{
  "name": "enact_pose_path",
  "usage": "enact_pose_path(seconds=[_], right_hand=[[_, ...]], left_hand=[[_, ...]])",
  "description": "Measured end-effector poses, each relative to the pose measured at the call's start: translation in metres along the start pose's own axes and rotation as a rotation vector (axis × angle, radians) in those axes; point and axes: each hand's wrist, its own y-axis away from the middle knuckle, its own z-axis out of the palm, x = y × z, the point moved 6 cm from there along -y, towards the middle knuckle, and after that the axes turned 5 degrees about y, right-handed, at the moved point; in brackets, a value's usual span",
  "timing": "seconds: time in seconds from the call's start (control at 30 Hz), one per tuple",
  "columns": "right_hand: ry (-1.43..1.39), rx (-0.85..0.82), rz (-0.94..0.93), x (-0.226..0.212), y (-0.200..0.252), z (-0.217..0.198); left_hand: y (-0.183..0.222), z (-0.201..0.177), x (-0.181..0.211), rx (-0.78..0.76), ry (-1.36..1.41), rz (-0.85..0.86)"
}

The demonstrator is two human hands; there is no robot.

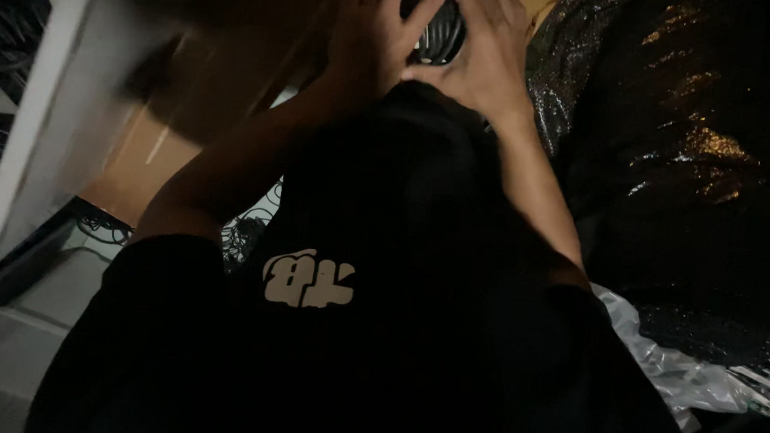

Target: The person wraps an electrical cable around a white power strip while sitting on the floor, then places the coiled unit into a white storage bin filled with other cables.

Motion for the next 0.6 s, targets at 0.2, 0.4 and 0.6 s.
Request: enact_pose_path(seconds=[0.2, 0.4, 0.6], right_hand=[[-0.135, -0.039, -0.001, 0.016, 0.024, 0.014], [-0.108, 0.05, -0.042, 0.016, 0.033, 0.02], [-0.126, 0.071, -0.184, 0.028, 0.032, -0.002]], left_hand=[[0.012, 0.001, 0.005, -0.109, 0.142, -0.105], [0.018, 0.003, -0.012, -0.06, 0.3, -0.038], [0.028, -0.006, -0.047, -0.161, 0.599, -0.168]])
